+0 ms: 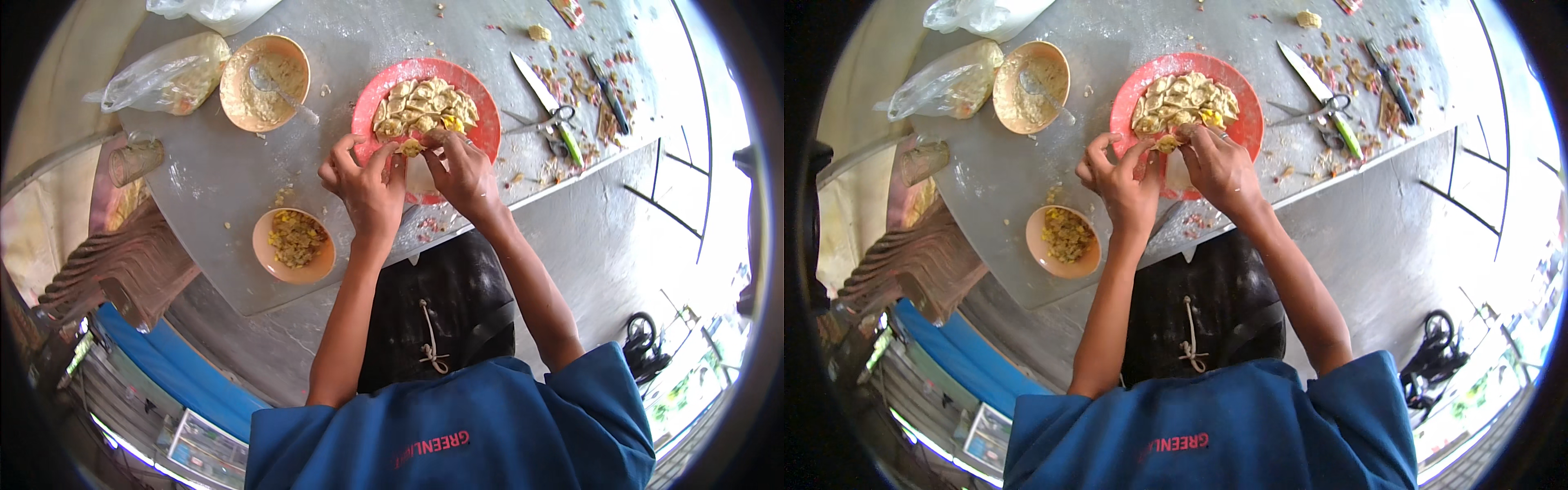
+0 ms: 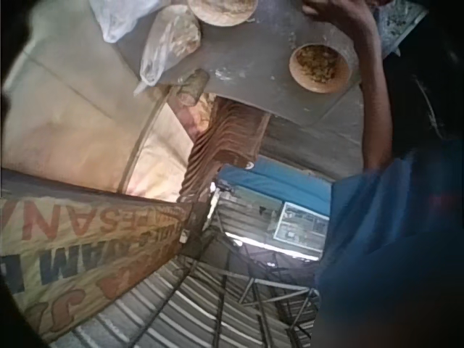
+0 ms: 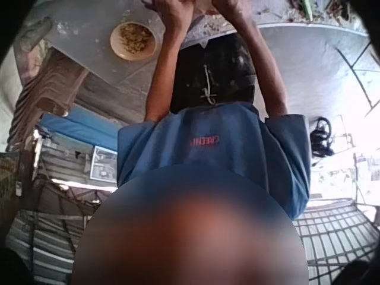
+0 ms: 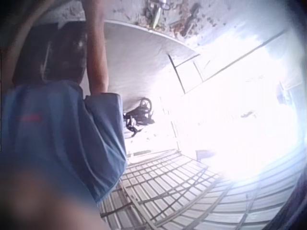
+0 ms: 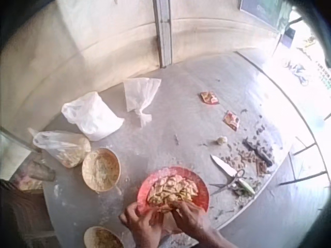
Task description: The person scoops a yellow filling from a bowl onto small square wrappers and folds them into sealed packets. The finished packets are placed on a red plate. The person repeats this process multiple times.
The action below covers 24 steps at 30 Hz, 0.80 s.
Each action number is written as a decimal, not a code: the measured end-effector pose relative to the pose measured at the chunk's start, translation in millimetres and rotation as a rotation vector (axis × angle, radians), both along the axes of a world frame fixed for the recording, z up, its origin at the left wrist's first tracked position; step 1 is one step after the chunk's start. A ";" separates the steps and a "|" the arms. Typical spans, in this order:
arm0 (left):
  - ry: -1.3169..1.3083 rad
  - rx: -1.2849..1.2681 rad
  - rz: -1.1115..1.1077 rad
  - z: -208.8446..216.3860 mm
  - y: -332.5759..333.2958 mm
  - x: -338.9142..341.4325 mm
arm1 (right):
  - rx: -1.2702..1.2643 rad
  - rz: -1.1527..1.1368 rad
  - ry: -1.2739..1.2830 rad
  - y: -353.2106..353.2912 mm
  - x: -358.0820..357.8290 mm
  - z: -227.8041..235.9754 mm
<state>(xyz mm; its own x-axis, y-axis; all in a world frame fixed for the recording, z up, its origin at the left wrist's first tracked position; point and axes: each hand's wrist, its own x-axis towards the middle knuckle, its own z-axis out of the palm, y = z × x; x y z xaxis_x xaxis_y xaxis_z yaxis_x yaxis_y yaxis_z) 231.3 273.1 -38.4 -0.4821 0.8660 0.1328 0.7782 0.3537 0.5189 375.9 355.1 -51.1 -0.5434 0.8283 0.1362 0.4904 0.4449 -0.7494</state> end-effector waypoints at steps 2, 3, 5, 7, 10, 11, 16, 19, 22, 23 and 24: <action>0.017 -0.049 0.079 -4.7 3.1 9.3 | 0.053 0.060 -0.017 7.8 -1.0 -9.0; 0.022 -0.068 0.123 -6.8 7.0 12.5 | 0.066 0.100 -0.035 13.3 -0.3 -11.7; 0.007 -0.071 0.174 -6.8 8.8 18.5 | 0.086 0.171 -0.069 18.7 1.2 -13.9; -0.002 -0.086 0.217 -4.8 8.6 22.8 | 0.083 0.185 -0.084 20.0 0.8 -13.9; 0.011 -0.099 0.247 -4.4 11.0 24.8 | 0.068 0.193 -0.095 21.5 -0.1 -11.7; 0.021 -0.093 0.251 -5.0 12.0 25.1 | 0.063 0.187 -0.100 21.9 -0.3 -10.6; 0.020 -0.094 0.263 -9.1 13.0 25.8 | 0.053 0.206 -0.122 23.5 0.5 -7.8; 0.019 -0.073 0.257 -11.2 13.0 26.2 | 0.129 0.192 -0.058 22.5 -0.3 -9.5; 0.003 -0.070 0.256 -11.3 11.7 26.6 | 0.162 0.182 -0.132 17.0 -1.2 -9.8; -0.005 -0.065 0.255 -11.0 11.6 26.9 | 0.173 0.163 -0.126 14.1 -0.8 -8.2; -0.012 -0.058 0.255 -11.2 12.3 26.3 | 0.187 0.144 -0.118 12.0 -0.9 -6.4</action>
<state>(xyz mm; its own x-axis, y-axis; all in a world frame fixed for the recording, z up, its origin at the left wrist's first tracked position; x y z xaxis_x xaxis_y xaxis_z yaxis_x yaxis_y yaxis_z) 257.6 285.4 -49.7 -0.6867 0.7226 0.0793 0.6544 0.5669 0.5004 375.0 367.2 -57.5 -0.6748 0.7079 0.2086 0.4912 0.6418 -0.5889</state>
